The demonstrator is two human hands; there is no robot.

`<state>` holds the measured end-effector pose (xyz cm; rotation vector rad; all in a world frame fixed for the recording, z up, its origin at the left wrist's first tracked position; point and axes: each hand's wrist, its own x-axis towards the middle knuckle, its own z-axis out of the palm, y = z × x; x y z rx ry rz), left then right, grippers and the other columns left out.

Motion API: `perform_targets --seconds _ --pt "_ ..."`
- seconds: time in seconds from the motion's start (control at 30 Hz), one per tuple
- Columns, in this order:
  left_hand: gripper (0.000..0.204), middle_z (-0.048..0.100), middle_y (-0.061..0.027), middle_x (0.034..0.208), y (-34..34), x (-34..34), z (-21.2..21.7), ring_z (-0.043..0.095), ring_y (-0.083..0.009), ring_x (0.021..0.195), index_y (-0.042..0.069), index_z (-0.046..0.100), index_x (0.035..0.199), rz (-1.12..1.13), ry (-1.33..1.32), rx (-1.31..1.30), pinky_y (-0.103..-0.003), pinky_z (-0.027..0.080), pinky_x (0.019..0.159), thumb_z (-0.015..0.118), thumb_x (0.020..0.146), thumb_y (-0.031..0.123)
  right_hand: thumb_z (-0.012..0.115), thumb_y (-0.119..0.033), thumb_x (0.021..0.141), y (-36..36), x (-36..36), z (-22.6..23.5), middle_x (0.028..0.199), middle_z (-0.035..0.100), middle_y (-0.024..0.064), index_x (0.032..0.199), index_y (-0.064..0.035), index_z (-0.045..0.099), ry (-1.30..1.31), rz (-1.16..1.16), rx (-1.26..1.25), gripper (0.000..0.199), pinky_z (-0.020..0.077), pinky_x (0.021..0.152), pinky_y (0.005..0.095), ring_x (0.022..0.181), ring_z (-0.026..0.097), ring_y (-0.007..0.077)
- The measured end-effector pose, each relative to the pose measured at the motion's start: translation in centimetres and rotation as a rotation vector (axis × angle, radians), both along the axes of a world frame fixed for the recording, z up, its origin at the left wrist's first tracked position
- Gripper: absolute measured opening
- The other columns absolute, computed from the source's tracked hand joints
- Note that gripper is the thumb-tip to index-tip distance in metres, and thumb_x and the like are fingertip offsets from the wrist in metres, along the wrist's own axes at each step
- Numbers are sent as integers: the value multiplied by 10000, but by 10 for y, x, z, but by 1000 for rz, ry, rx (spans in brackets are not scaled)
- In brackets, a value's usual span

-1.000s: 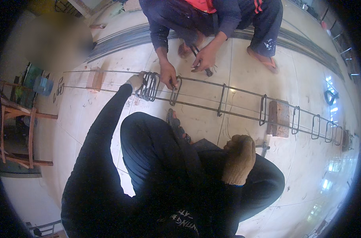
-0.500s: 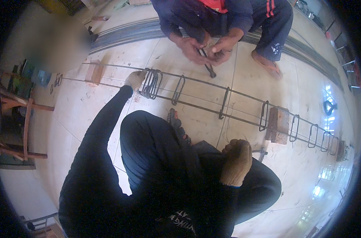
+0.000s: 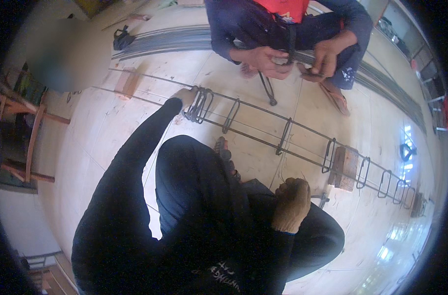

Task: The person sits on the floor and uses pliers to twist wire ties around a metal frame structure, securing crossbars to longitudinal rails. A second person works alongside on a similar frame. The camera wearer repeatedly wraps wire and twists it with pliers to fasten joints.

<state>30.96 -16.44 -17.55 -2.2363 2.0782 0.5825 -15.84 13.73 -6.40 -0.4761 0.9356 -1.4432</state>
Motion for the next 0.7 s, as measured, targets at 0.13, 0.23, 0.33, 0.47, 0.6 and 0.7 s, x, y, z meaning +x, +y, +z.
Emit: perform_targets --seconds 0.13,0.23,0.33,0.47,0.6,0.7 --pt "771 705 -330 1228 23 -78 45 691 -450 1189 -15 724 1234 359 142 -76 -531 539 1026 415 1021 658 501 -223 1077 -3 -17 -9 924 547 57 1036 -76 559 239 17 -50 163 412 627 274 727 490 158" --pt "882 750 -273 1154 46 -58 42 730 -392 1136 -61 657 1285 472 106 -279 -498 568 983 688 840 699 495 -152 1045 -3 -15 -30 922 526 57 1031 -70 539 463 76 -56 94 403 609 264 725 480 151" --pt "905 741 -276 1178 56 -80 84 722 -391 1156 -72 633 1300 272 108 -78 -489 563 999 710 820 692 494 -163 1043 4 -13 -9 916 506 54 1031 -70 531 378 -3 -5 101 386 603 266 726 463 149" --pt "777 752 -234 1189 65 -78 83 746 -338 1124 -5 627 1334 301 -72 -44 -451 588 943 717 842 590 491 -188 1042 -3 -16 -9 924 489 53 1040 -73 527 232 117 -104 120 389 621 279 737 450 154" --pt "646 785 -213 1114 61 -70 79 773 -341 1056 7 708 1230 388 -52 -150 -458 603 935 694 849 528 490 -197 1040 -1 -16 -10 949 498 58 1059 -76 528 249 111 -129 128 393 626 291 749 458 159" --pt "632 784 -221 1087 54 -66 79 776 -342 1035 5 730 1205 340 15 -59 -450 605 908 697 842 521 484 -188 1044 -1 -41 -44 969 512 57 1079 -68 529 159 -12 -39 133 397 631 291 764 471 154"
